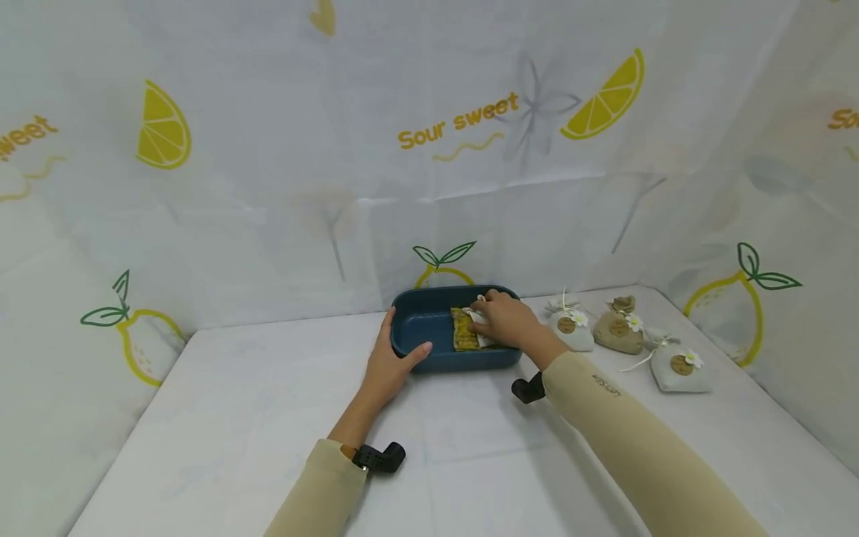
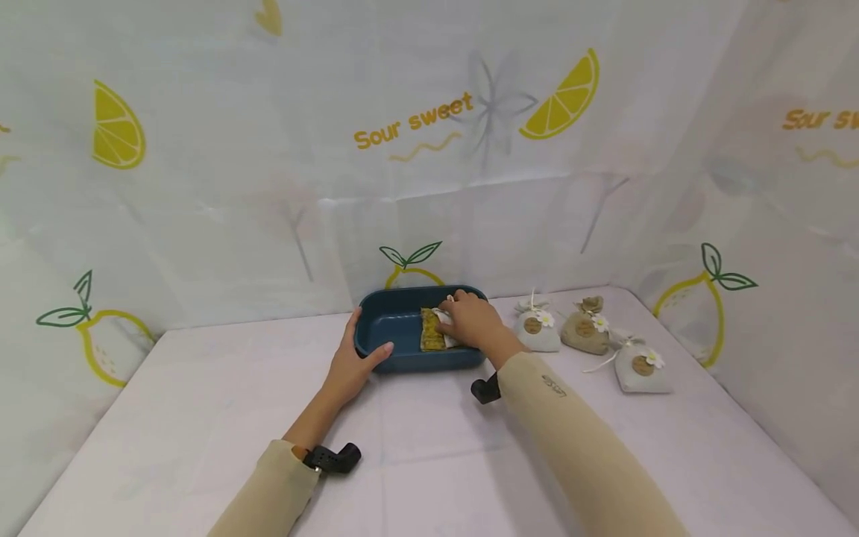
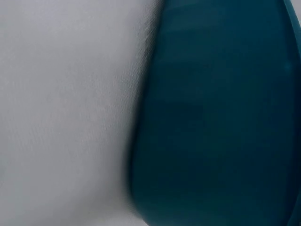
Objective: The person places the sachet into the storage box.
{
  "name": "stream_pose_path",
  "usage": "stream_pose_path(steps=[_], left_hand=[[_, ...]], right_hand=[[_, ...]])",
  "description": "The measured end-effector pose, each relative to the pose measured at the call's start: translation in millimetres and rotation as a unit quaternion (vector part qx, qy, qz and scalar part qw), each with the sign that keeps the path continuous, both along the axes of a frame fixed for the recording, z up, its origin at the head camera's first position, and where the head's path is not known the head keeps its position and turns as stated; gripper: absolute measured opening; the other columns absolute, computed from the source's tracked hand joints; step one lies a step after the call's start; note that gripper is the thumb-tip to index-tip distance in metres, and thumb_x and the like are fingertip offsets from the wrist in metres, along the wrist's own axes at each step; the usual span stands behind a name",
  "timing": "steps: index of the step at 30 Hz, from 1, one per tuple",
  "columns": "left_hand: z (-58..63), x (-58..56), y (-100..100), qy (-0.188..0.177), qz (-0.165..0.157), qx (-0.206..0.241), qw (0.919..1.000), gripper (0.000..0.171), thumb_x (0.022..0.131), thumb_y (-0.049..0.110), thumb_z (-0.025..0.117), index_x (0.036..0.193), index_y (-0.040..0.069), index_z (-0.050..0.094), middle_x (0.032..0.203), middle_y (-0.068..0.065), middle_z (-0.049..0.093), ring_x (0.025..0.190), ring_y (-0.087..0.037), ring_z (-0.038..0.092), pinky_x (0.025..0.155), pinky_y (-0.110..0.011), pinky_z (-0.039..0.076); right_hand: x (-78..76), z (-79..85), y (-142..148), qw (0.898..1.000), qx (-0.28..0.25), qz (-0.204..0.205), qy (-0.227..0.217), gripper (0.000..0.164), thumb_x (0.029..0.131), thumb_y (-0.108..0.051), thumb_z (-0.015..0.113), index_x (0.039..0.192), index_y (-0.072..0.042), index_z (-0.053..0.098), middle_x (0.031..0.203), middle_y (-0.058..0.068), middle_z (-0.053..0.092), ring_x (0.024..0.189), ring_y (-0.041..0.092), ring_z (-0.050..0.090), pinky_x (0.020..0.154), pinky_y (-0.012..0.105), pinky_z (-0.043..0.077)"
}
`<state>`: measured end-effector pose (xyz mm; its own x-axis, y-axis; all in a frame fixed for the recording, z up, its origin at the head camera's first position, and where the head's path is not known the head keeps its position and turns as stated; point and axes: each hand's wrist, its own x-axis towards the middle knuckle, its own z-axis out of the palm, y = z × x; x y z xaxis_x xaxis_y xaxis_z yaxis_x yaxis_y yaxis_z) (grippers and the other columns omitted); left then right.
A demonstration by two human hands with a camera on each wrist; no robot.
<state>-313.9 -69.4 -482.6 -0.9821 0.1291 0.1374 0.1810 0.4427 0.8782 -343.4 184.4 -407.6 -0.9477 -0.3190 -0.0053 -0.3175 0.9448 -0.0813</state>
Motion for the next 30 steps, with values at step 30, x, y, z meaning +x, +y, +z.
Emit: stream_pose_path(steps=[30], left_hand=[[0.5, 0.2, -1, 0.001, -0.008, 0.006, 1.0000, 0.103, 0.086, 0.060, 0.072, 0.163, 0.034, 0.010, 0.171, -0.005, 0.017, 0.157, -0.035, 0.021, 0.121, -0.065, 0.024]], right_hand=[[88.8, 47.3, 120, 0.969, -0.198, 0.002, 0.149, 0.065, 0.090, -0.031, 0.078, 0.145, -0.007, 0.053, 0.152, 0.020, 0.045, 0.131, 0.044, 0.053, 0.100, 0.064, 0.047]])
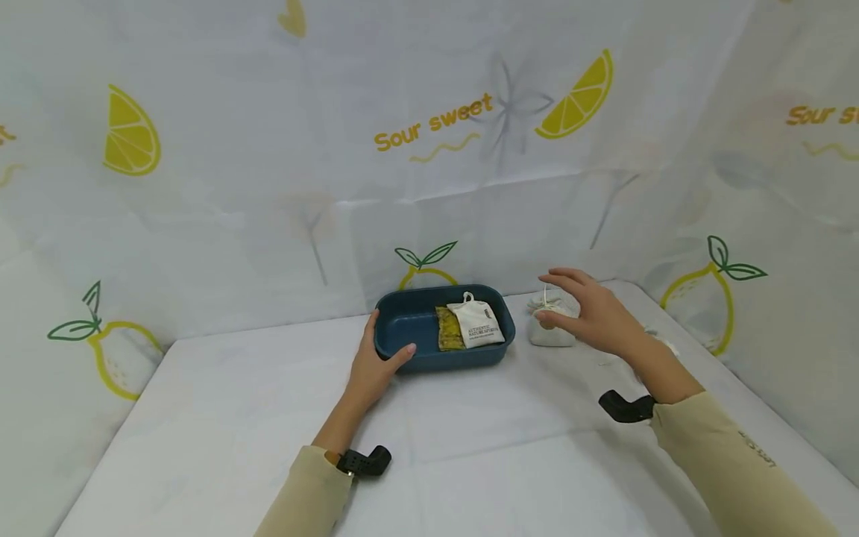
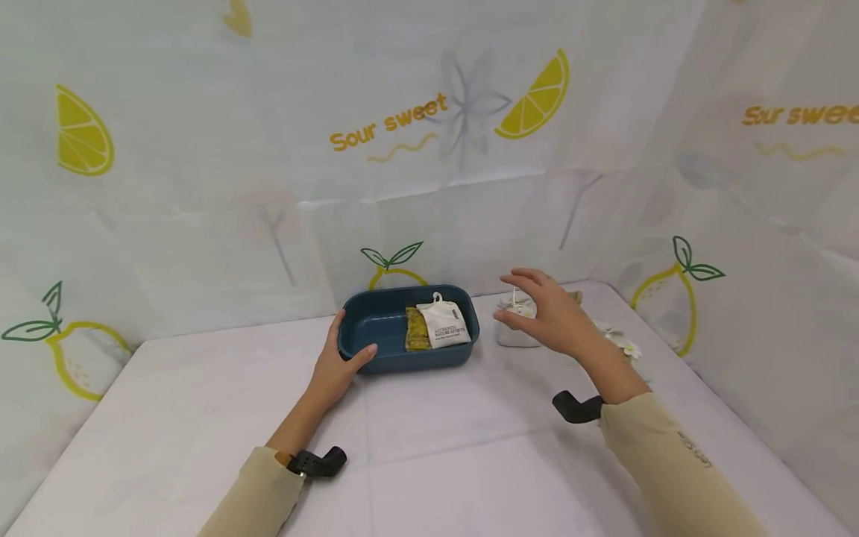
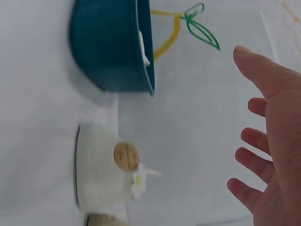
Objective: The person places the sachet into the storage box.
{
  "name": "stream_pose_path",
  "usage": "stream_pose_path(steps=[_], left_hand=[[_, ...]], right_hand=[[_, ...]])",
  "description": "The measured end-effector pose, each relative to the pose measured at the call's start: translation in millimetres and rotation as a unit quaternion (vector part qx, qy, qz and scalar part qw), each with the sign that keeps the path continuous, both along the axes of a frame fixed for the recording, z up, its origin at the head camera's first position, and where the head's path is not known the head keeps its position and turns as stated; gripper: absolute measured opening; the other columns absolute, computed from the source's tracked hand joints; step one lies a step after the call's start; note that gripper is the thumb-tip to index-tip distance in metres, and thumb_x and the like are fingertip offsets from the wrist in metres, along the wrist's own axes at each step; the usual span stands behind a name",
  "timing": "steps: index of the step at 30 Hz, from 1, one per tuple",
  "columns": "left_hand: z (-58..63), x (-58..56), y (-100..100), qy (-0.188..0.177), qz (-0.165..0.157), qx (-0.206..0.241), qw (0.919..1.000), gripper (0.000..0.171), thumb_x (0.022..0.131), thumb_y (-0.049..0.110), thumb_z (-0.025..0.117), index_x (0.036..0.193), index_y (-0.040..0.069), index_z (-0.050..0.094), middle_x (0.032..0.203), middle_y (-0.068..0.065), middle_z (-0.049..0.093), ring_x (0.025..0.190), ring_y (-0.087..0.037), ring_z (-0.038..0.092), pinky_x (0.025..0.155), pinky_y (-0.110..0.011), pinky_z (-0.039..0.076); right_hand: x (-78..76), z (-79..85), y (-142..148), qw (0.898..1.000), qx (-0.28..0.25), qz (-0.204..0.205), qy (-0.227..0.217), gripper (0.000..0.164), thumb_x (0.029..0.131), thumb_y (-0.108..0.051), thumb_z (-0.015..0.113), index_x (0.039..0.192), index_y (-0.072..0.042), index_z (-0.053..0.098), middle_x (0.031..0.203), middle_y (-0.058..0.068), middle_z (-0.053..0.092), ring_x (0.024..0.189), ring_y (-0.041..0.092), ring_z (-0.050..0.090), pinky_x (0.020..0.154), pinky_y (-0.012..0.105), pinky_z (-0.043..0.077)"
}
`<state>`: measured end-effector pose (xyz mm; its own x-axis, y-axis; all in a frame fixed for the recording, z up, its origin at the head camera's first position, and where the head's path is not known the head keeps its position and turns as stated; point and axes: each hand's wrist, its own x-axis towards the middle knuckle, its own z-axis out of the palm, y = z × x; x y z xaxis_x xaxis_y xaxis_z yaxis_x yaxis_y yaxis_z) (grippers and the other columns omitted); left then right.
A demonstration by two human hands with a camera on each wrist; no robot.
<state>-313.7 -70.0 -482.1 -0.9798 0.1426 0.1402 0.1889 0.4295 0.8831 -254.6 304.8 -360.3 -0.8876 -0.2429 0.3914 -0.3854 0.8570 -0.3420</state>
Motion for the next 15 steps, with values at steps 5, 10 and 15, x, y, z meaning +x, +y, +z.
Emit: stream_pose_path(steps=[5, 10, 15], left_hand=[[0.0, 0.9, 1, 0.000, 0.001, 0.002, 1.0000, 0.102, 0.086, 0.059, 0.072, 0.163, 0.036, 0.010, 0.171, -0.005, 0.017, 0.157, -0.035, 0.021, 0.121, -0.066, 0.024], [0.8, 1.6, 2, 0.003, -0.009, 0.004, 0.9999, 0.101, 0.087, 0.058, 0.072, 0.163, 0.035, 0.009, 0.171, -0.006, 0.016, 0.157, -0.036, 0.021, 0.121, -0.066, 0.025], [2.3, 3.0, 0, 0.002, -0.004, -0.004, 1.0000, 0.101, 0.088, 0.058, 0.071, 0.163, 0.035, 0.008, 0.171, -0.006, 0.016, 0.157, -0.036, 0.021, 0.121, -0.066, 0.025]], right_hand=[[19.3, -9.4, 31, 0.997, -0.028, -0.023, 0.062, 0.064, 0.086, -0.021, 0.081, 0.144, -0.010, 0.056, 0.147, 0.017, 0.051, 0.118, 0.038, 0.062, 0.084, 0.053, 0.053], [36.6, -22.5, 65, 0.988, -0.077, -0.066, 0.120, 0.065, 0.081, -0.014, 0.084, 0.141, -0.011, 0.059, 0.144, 0.018, 0.055, 0.139, 0.020, 0.049, 0.103, 0.034, 0.044], [39.0, -36.7, 89, 0.980, -0.118, -0.083, 0.138, 0.070, 0.076, -0.009, 0.087, 0.140, -0.012, 0.060, 0.141, 0.021, 0.057, 0.127, -0.023, 0.033, 0.095, 0.001, 0.025]])
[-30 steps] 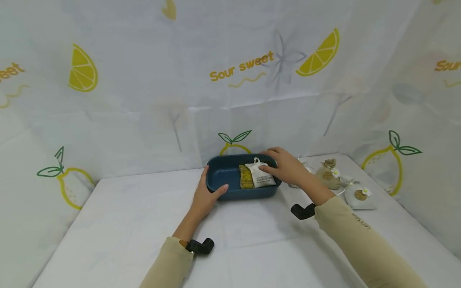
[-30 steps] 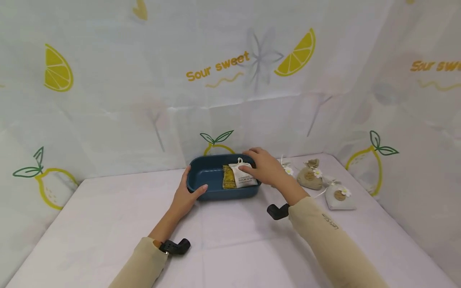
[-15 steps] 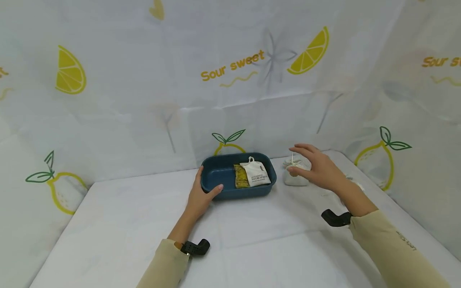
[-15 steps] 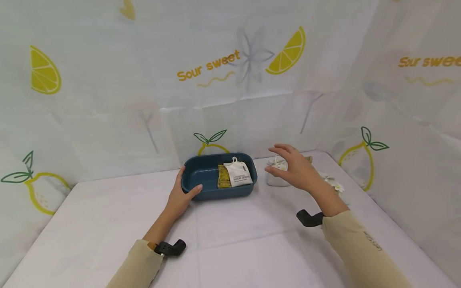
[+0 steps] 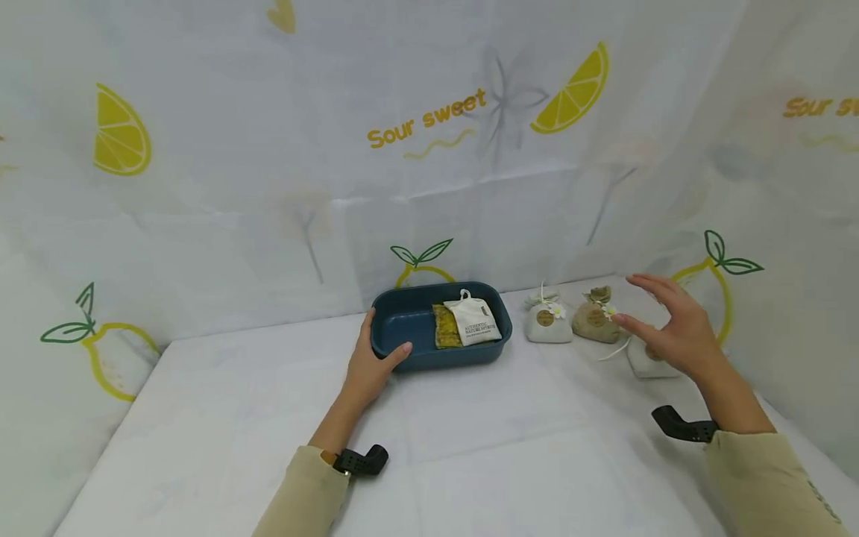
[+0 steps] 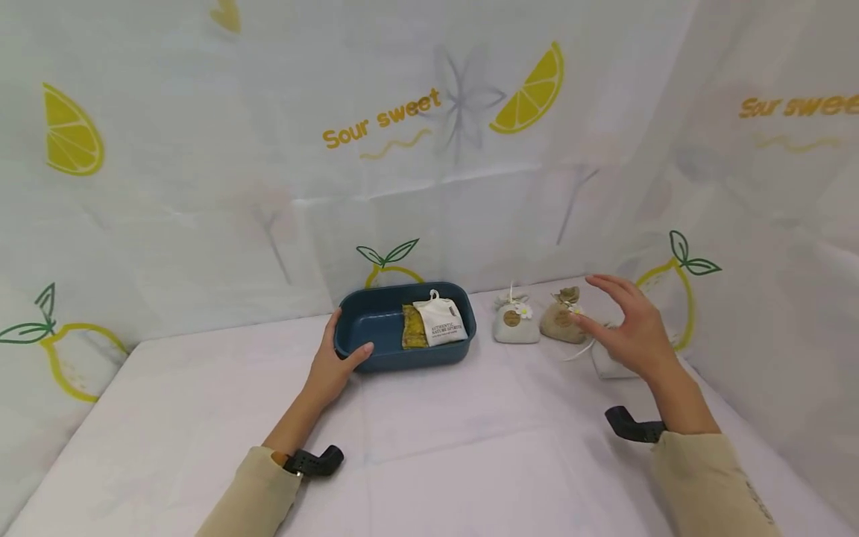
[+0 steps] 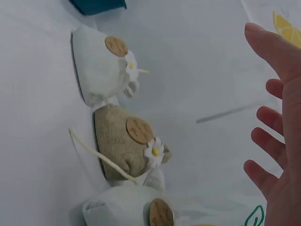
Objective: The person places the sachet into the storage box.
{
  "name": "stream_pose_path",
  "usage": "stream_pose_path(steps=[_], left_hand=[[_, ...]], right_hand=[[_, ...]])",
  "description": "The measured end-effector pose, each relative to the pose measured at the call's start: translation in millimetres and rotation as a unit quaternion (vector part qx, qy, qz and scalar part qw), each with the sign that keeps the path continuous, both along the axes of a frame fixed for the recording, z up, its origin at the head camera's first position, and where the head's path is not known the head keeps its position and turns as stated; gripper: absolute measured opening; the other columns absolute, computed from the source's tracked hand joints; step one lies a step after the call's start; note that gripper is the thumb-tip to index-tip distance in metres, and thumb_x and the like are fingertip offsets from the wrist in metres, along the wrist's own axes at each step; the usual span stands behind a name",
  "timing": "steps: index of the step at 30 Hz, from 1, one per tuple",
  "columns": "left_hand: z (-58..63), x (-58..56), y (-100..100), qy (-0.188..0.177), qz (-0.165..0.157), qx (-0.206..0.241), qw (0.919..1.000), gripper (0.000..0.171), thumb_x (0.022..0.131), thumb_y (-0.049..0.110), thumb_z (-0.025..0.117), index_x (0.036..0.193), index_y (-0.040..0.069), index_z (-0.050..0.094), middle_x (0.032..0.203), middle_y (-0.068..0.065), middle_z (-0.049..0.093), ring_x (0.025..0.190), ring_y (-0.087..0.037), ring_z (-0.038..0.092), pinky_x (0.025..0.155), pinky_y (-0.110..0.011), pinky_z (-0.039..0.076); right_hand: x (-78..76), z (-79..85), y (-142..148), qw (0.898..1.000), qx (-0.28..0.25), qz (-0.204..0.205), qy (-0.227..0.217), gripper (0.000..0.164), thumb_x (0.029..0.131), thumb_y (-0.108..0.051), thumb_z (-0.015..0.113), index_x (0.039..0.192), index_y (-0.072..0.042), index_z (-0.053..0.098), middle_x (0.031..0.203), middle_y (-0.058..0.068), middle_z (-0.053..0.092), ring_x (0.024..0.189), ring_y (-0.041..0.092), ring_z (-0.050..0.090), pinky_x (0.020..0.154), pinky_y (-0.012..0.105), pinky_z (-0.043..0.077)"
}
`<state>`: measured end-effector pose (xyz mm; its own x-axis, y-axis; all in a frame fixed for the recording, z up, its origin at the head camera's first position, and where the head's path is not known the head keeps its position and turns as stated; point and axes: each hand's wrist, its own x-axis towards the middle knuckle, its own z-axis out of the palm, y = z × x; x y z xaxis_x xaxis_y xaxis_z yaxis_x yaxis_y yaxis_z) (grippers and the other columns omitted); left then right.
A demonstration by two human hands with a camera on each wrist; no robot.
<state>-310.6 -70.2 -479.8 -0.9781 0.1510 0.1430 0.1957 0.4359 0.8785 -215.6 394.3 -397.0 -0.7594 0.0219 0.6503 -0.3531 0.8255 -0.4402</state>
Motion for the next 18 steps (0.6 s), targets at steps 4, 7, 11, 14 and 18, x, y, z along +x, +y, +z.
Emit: stream_pose_path(steps=[4, 7, 11, 14, 18], left_hand=[[0.7, -0.6, 0, -0.006, 0.001, -0.003, 1.0000, 0.102, 0.088, 0.057, 0.072, 0.163, 0.034, 0.008, 0.171, -0.007, 0.015, 0.157, -0.037, 0.021, 0.121, -0.066, 0.025], [-0.2, -1.8, -2, -0.005, -0.003, -0.003, 1.0000, 0.102, 0.087, 0.058, 0.071, 0.164, 0.033, 0.008, 0.171, -0.007, 0.015, 0.156, -0.037, 0.021, 0.120, -0.066, 0.025], [-1.8, -3.1, -2, -0.004, -0.005, 0.000, 1.0000, 0.103, 0.087, 0.059, 0.071, 0.163, 0.034, 0.008, 0.171, -0.007, 0.015, 0.157, -0.037, 0.020, 0.121, -0.066, 0.024], [-1.6, -2.8, -2, -0.007, -0.004, 0.002, 1.0000, 0.103, 0.087, 0.060, 0.072, 0.163, 0.035, 0.008, 0.171, -0.006, 0.015, 0.157, -0.037, 0.020, 0.121, -0.066, 0.024], [-1.3, -2.8, -1, -0.007, -0.003, -0.002, 1.0000, 0.103, 0.087, 0.060, 0.071, 0.163, 0.034, 0.007, 0.172, -0.007, 0.014, 0.157, -0.037, 0.020, 0.120, -0.067, 0.024]], right_hand=[[1.5, -6.0, 12, 0.999, -0.013, -0.017, -0.031, 0.073, 0.077, -0.014, 0.087, 0.144, -0.015, 0.057, 0.146, 0.018, 0.054, 0.135, -0.005, 0.041, 0.108, 0.021, 0.034], [1.9, -13.2, 21, 0.998, -0.016, -0.030, -0.050, 0.076, 0.077, -0.016, 0.088, 0.145, -0.013, 0.055, 0.149, 0.020, 0.051, 0.143, 0.018, 0.041, 0.113, 0.054, 0.036], [2.9, -20.8, 34, 0.996, -0.021, -0.040, -0.080, 0.079, 0.076, -0.018, 0.089, 0.146, -0.007, 0.053, 0.151, 0.026, 0.046, 0.144, 0.043, 0.037, 0.104, 0.075, 0.032], [3.1, -27.6, 40, 0.992, -0.021, -0.047, -0.111, 0.084, 0.075, -0.023, 0.090, 0.148, -0.006, 0.051, 0.153, 0.028, 0.042, 0.140, 0.054, 0.034, 0.100, 0.077, 0.031], [-1.9, -41.5, 45, 0.988, -0.010, -0.054, -0.146, 0.096, 0.072, -0.028, 0.092, 0.152, -0.007, 0.044, 0.157, 0.029, 0.035, 0.141, 0.057, 0.031, 0.099, 0.078, 0.030]])
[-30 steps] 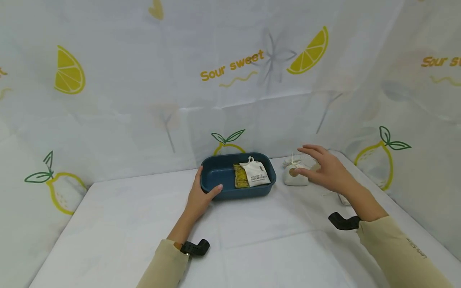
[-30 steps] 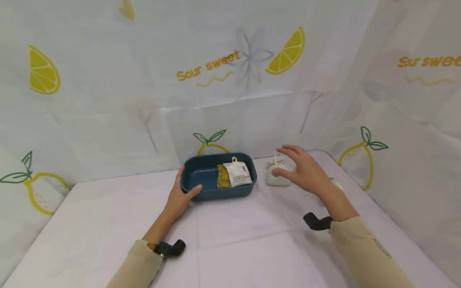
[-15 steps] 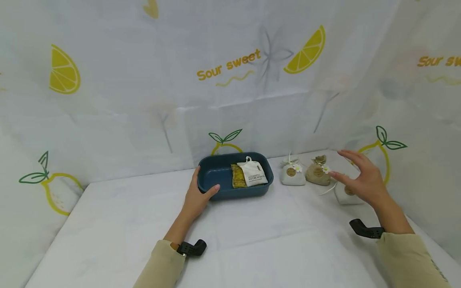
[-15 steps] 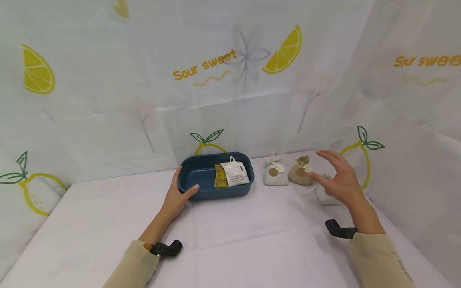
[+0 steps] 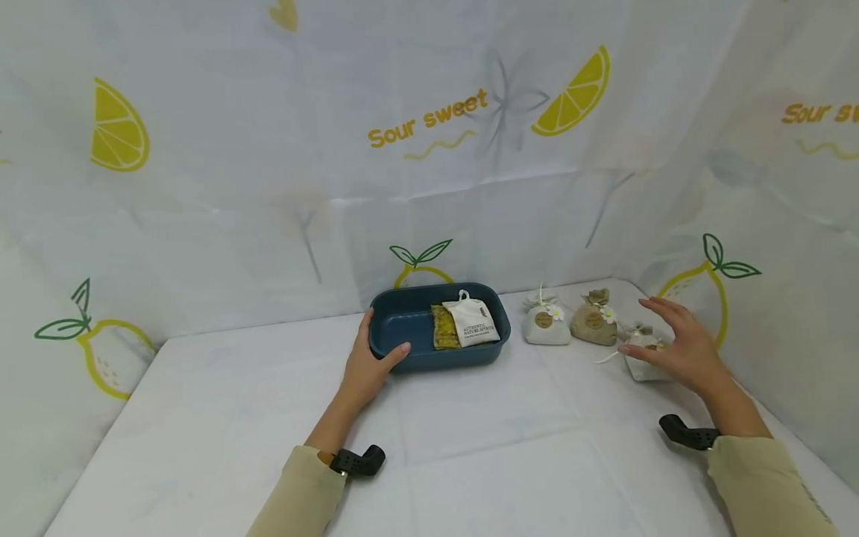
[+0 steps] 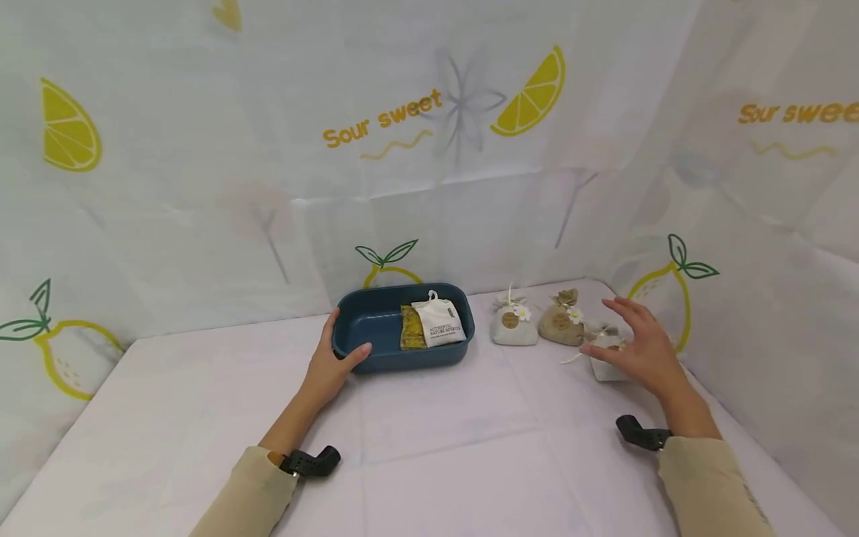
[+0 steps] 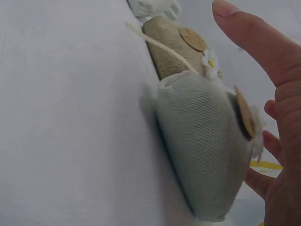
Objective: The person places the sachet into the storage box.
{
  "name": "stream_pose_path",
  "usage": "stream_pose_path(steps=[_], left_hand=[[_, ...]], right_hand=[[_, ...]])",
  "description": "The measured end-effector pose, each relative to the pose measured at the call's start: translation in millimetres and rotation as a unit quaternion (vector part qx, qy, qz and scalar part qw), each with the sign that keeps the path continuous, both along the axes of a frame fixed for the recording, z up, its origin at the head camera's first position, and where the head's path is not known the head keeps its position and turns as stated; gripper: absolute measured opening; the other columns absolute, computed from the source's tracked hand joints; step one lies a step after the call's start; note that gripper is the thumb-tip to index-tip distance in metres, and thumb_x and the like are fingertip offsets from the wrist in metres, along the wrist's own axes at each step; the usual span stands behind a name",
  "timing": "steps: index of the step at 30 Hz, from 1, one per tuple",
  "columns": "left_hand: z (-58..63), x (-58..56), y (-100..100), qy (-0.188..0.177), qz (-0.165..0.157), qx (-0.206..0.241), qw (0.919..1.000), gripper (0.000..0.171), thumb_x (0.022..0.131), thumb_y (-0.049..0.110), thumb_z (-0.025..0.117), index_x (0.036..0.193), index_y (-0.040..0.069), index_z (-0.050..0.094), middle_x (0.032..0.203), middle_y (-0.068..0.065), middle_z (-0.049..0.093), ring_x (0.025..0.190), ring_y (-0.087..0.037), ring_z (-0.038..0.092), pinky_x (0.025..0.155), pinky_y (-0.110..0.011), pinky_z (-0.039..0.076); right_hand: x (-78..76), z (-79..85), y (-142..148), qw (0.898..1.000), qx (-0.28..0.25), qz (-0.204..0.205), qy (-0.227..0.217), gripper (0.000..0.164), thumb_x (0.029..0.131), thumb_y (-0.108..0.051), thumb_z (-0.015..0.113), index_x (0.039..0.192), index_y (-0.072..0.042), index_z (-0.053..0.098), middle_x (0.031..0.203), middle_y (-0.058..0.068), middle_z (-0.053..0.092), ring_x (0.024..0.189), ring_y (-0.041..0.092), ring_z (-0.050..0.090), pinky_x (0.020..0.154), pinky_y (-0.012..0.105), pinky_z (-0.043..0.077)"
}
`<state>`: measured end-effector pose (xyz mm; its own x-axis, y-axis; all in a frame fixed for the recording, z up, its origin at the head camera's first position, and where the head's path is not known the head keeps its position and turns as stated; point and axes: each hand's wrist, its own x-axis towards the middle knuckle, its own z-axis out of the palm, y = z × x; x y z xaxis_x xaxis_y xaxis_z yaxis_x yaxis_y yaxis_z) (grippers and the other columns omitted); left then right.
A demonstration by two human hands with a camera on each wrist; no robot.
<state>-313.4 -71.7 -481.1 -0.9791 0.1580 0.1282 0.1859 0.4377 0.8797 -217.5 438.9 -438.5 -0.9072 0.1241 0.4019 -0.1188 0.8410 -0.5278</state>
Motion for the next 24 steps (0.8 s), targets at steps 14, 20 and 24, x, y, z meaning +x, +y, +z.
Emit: stream_pose_path(steps=[14, 20, 24], left_hand=[[2.2, 2.8, -1, 0.008, 0.001, 0.005, 1.0000, 0.102, 0.087, 0.056, 0.072, 0.163, 0.034, 0.008, 0.171, -0.005, 0.016, 0.157, -0.035, 0.020, 0.122, -0.065, 0.024], [0.1, 2.0, -1, 0.007, -0.003, 0.001, 1.0000, 0.103, 0.087, 0.057, 0.072, 0.164, 0.033, 0.007, 0.172, -0.005, 0.015, 0.157, -0.036, 0.020, 0.121, -0.065, 0.024], [2.0, 2.5, 0, 0.009, -0.002, 0.004, 1.0000, 0.103, 0.087, 0.056, 0.072, 0.164, 0.033, 0.008, 0.172, -0.005, 0.015, 0.157, -0.035, 0.019, 0.122, -0.065, 0.023]], right_hand=[[-3.6, -31.1, 6, 0.995, 0.005, -0.002, -0.103, 0.105, 0.076, -0.044, 0.088, 0.157, -0.007, 0.032, 0.153, 0.036, 0.036, 0.138, 0.060, 0.033, 0.103, 0.075, 0.030], [-0.5, -32.5, 5, 0.995, -0.002, -0.008, -0.099, 0.095, 0.075, -0.043, 0.089, 0.148, -0.004, 0.043, 0.146, 0.035, 0.045, 0.129, 0.055, 0.045, 0.095, 0.066, 0.039], [-0.6, -34.8, 3, 0.996, -0.004, -0.023, -0.085, 0.079, 0.078, -0.037, 0.087, 0.140, -0.004, 0.051, 0.140, 0.033, 0.053, 0.120, 0.048, 0.052, 0.088, 0.058, 0.042]])
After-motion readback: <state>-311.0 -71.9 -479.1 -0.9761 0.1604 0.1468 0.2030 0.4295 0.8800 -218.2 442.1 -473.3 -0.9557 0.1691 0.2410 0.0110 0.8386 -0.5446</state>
